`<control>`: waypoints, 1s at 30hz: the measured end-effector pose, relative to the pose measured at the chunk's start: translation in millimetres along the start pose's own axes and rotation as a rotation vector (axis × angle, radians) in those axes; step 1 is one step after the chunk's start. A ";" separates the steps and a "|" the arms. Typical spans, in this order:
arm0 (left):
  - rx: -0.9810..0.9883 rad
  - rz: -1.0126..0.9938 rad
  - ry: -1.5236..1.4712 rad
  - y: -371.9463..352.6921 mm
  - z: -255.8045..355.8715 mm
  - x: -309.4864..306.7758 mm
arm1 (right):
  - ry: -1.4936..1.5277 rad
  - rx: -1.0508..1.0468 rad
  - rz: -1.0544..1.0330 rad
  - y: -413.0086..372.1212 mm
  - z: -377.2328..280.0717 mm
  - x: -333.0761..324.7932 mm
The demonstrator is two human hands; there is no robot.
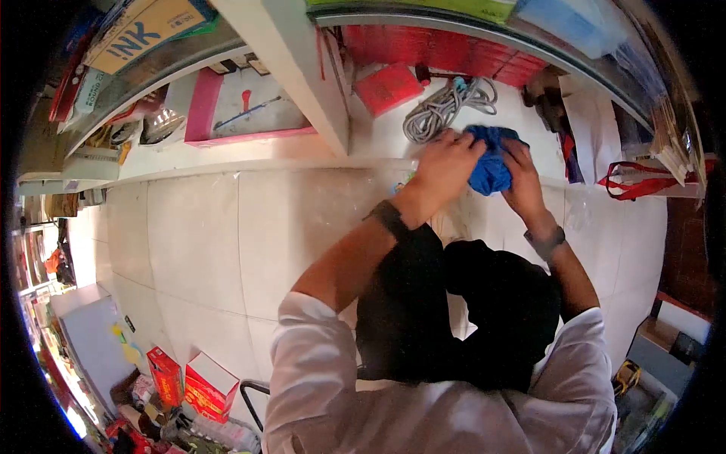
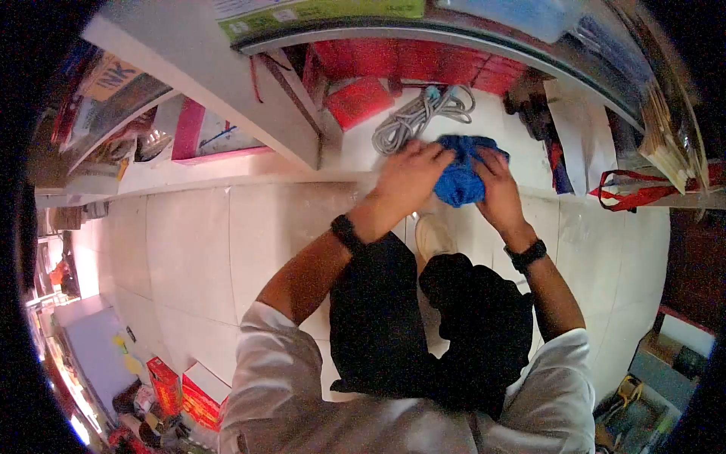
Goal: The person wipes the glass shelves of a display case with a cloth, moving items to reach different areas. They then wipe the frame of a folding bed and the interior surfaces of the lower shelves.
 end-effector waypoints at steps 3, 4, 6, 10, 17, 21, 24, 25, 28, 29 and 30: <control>-0.099 -0.047 0.029 -21.5 -14.5 -18.0 | 0.035 -0.059 -0.101 20.0 -16.6 11.6; -0.154 -0.063 0.055 -29.3 -18.7 -22.8 | 0.047 -0.082 -0.134 28.7 -23.0 16.2; -0.261 -0.088 0.138 -36.5 -26.7 -25.4 | 0.073 -0.129 -0.194 50.5 -36.4 25.5; -0.337 -0.041 0.256 -26.6 -33.9 -16.0 | 0.006 -0.121 -0.145 78.7 -30.4 39.6; -0.190 0.008 0.208 29.2 -7.4 5.7 | -0.048 0.065 0.004 50.1 2.1 11.4; -0.076 0.024 0.115 40.2 23.6 16.9 | -0.071 0.138 0.038 8.1 9.9 -12.8; -0.039 -0.079 0.033 22.9 21.4 7.0 | -0.036 0.097 0.006 -4.9 7.1 -13.0; -0.023 -0.117 0.007 14.9 18.9 3.0 | -0.014 0.065 -0.024 -3.4 3.6 -10.3; -0.078 -0.141 0.003 -12.1 -4.7 -12.2 | 0.028 -0.060 -0.110 16.2 -18.0 2.1; -0.122 -0.147 0.030 -20.1 -13.2 -19.0 | 0.051 -0.083 -0.135 27.2 -25.7 8.7; -0.166 -0.155 0.058 -26.9 -21.1 -26.8 | 0.076 -0.106 -0.159 38.0 -30.8 15.0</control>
Point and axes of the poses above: each hand's wrist, its own y-axis towards the middle knuckle, its own x-axis out of the palm, z = x × y, the point moved 2 cm from there along y, towards the middle knuckle, and after that the axes turned 15 degrees about y, right-handed, at the moved point
